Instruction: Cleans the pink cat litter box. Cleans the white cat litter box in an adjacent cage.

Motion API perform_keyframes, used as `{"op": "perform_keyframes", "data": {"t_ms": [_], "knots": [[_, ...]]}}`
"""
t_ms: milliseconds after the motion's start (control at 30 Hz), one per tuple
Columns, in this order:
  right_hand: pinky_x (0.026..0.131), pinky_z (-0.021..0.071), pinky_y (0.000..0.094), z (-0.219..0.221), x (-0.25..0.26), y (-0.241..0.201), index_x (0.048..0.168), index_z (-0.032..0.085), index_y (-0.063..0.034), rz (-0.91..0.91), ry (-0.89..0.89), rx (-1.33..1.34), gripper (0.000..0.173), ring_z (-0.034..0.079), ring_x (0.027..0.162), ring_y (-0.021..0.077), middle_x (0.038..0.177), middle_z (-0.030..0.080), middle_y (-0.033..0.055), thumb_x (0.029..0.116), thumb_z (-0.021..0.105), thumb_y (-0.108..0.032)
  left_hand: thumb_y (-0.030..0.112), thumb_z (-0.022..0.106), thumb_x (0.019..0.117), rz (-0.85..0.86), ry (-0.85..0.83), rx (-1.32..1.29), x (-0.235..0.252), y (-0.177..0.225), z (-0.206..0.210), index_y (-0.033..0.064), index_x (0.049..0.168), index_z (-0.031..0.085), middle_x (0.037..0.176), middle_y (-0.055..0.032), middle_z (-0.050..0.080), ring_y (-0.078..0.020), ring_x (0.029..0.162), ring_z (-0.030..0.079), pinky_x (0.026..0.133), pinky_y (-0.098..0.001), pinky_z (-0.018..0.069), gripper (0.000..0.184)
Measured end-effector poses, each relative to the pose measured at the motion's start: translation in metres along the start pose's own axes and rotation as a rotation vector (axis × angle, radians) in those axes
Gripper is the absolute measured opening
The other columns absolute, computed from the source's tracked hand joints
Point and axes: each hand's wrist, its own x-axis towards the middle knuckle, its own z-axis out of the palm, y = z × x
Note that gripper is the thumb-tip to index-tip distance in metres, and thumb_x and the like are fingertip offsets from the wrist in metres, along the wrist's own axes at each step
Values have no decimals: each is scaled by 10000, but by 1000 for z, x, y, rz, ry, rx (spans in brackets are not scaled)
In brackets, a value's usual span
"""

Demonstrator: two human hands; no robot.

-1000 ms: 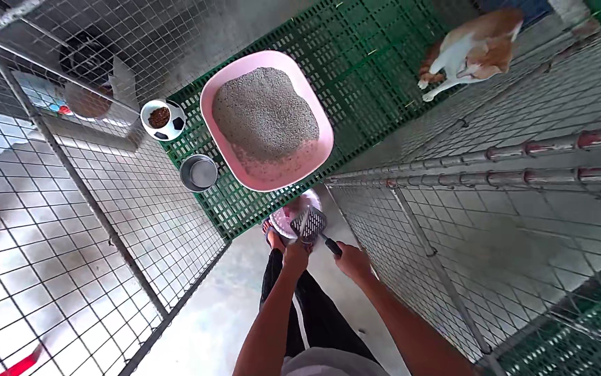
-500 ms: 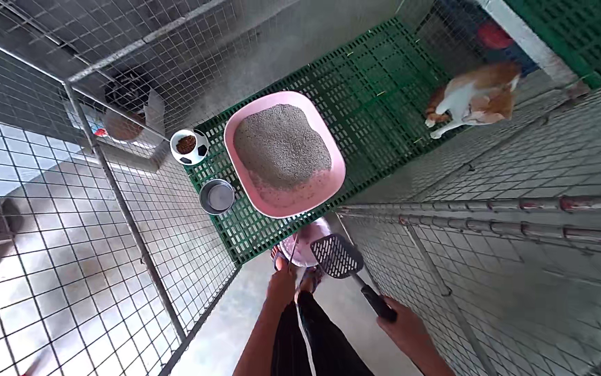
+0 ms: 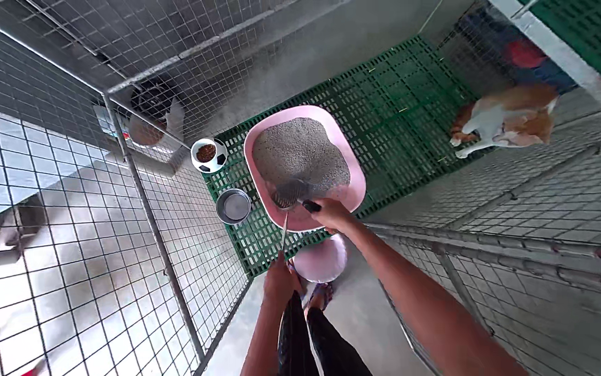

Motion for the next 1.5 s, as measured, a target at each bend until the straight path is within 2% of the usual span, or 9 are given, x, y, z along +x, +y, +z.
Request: {"op": "perform_keyframes", "data": {"t_ms": [267, 367, 433, 533, 767, 867, 933, 1000, 1500], "knots": [[723, 538, 353, -1, 81, -96, 1208, 589, 35, 15, 103, 160, 301, 628, 748, 191, 982, 617, 158, 1082, 493, -221, 137, 375, 1099, 13, -80, 115, 34, 1, 5, 149, 1629, 266, 1447, -259, 530, -422, 1244, 601, 1033, -573, 487, 541], [898, 547, 498, 2, 123, -79, 1315, 592, 16, -25, 190, 160, 357, 688, 1022, 320, 1197, 658, 234, 1052, 547, -221, 150, 405, 1092, 8, -86, 117, 34, -3, 7, 187, 1637, 249, 1484, -262, 496, -439, 1223, 610, 1010, -593, 499, 568], [1033, 474, 590, 4, 149, -49, 1345, 602, 9, -41, 239, 175, 401, 623, 1237, 398, 1317, 639, 262, 1048, 561, -257, 165, 429, 1089, -1, -90, 121, 36, -7, 14, 204, 1643, 231, 1503, -257, 477, -444, 1200, 621, 986, -600, 511, 589], [1053, 466, 570, 8, 166, -15, 1309, 645, -4, -72, 360, 245, 410, 628, 1230, 392, 1279, 669, 244, 1027, 633, -301, 157, 411, 1094, 5, -68, 66, 39, -8, 15, 194, 1643, 222, 1481, -255, 501, -435, 1177, 636, 984, -588, 516, 582], [940, 530, 524, 9, 116, 73, 1295, 670, 7, -222, 565, 409, 446, 700, 1008, 349, 1127, 720, 240, 948, 745, -263, 158, 372, 1110, 51, -32, -93, 28, -11, 8, 104, 1630, 244, 1384, -287, 576, -436, 1213, 616, 1041, -583, 469, 539], [904, 527, 527, -7, 87, 78, 1307, 665, 3, -206, 596, 437, 424, 696, 952, 335, 1079, 723, 230, 977, 708, -261, 147, 380, 1109, 43, -47, -117, 25, -10, 7, 100, 1632, 225, 1242, -284, 644, -408, 1051, 673, 947, -554, 518, 547], [927, 521, 535, -15, 76, 75, 1282, 676, 3, -206, 555, 381, 398, 695, 981, 340, 1093, 721, 228, 987, 692, -264, 161, 366, 1118, 28, -42, -149, 25, -11, 9, 122, 1636, 214, 1112, -247, 663, -336, 843, 680, 808, -495, 561, 541], [953, 511, 550, -19, 65, 74, 1282, 678, -9, -188, 513, 327, 401, 691, 1030, 356, 1127, 717, 232, 991, 692, -285, 160, 359, 1121, 25, -34, -189, 26, -12, 9, 122, 1637, 204, 1067, -236, 661, -314, 778, 668, 759, -478, 566, 540], [1009, 480, 581, 9, 3, 98, 1341, 637, -2, -39, 445, 234, 428, 661, 1133, 411, 1195, 693, 263, 1024, 652, -291, 171, 338, 1128, 22, 38, -251, 14, -7, 13, 116, 1634, 219, 1122, -262, 656, -350, 835, 697, 796, -505, 582, 523]]}}
